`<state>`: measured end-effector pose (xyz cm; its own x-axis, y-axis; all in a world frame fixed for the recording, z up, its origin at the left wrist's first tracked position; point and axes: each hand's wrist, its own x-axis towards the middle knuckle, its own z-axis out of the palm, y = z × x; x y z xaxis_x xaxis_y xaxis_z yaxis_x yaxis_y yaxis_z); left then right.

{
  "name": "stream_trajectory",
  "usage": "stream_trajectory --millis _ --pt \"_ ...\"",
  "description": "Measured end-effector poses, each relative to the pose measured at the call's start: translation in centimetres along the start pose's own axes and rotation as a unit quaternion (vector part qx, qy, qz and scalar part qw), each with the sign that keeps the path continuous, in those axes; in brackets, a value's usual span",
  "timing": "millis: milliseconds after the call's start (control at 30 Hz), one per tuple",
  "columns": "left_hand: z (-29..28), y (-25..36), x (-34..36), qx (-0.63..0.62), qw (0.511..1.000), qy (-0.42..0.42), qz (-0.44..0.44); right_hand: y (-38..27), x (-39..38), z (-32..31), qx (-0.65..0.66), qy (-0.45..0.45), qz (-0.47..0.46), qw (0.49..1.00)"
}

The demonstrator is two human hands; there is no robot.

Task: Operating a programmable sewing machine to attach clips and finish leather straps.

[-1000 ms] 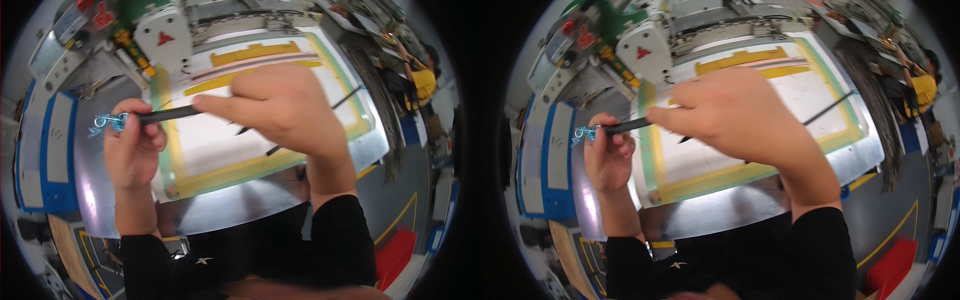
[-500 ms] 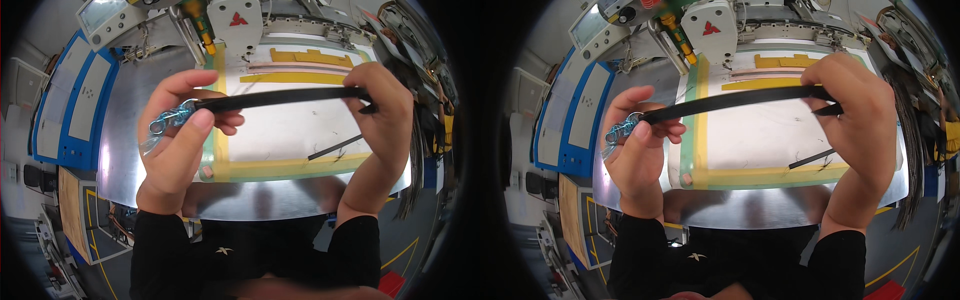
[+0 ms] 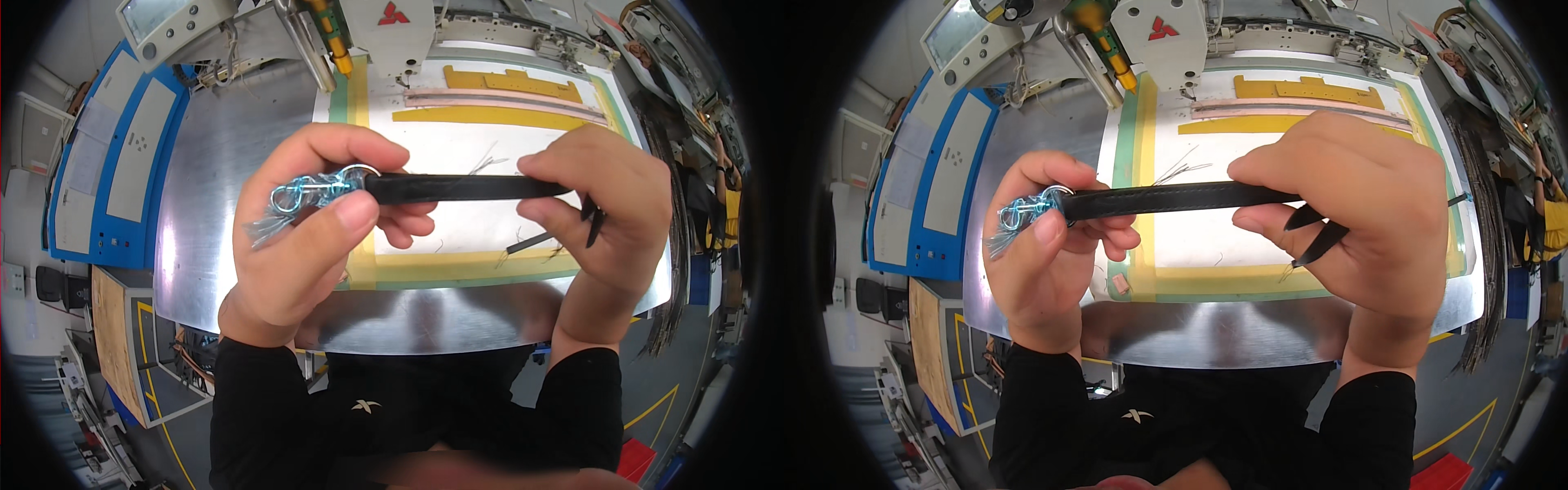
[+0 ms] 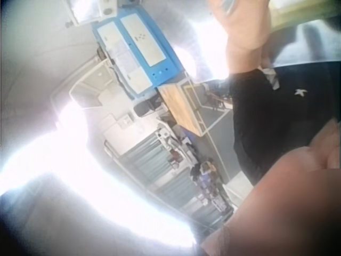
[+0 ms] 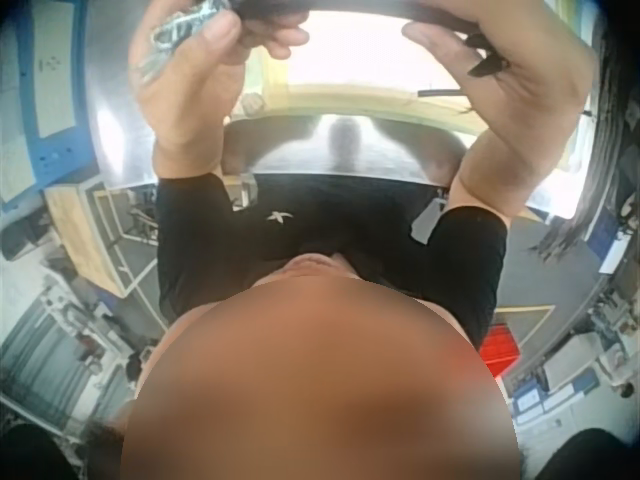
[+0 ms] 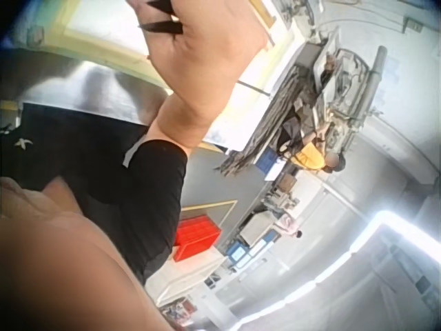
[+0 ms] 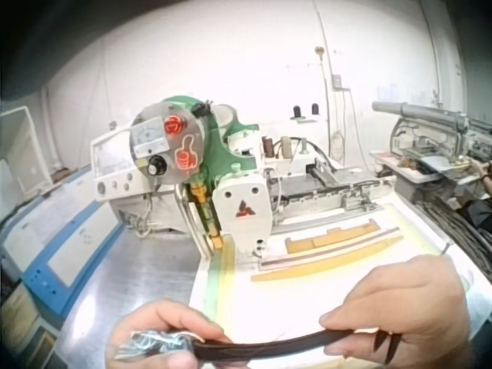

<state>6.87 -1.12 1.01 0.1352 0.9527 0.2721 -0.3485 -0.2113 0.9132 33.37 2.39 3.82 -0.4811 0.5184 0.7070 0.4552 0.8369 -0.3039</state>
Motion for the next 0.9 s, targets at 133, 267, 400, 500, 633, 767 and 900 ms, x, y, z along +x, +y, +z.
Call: stream_trajectory --millis 133,267,400,500,633,767,900 --pt "0.1 0.2 -0.1 -0.011 1.0 0.02 -0.022 0.0 0.1 0.0 0.004 0.008 -0.005 1.0" --pt "0.1 0.3 0.0 -0.023 0.999 0.014 -0.021 -0.1 -0.1 0.0 0.004 0.011 0.006 1.0" --pt "0.1 0.3 0.1 -0.033 0.999 0.018 -0.033 -0.2 -0.2 -0.2 -0.001 0.013 0.01 1.0" --pt "0.3 0.5 0.1 -0.025 0.999 0.027 -0.036 -0.3 0.0 0.0 -0.005 0.02 0.013 1.0" --pt "1.5 0.4 -0.5 0.033 0.997 0.065 -0.024 -1.0 0.0 0.8 0.051 0.052 0.055 0.996" --pt "2.1 0.2 -0.9 0.055 0.998 0.037 -0.016 -1.3 -0.4 1.6 0.069 0.034 0.068 0.995" --pt "2.0 -0.1 -1.0 0.055 0.998 0.037 -0.01 -0.9 -0.3 1.4 0.029 0.01 -0.011 0.999"
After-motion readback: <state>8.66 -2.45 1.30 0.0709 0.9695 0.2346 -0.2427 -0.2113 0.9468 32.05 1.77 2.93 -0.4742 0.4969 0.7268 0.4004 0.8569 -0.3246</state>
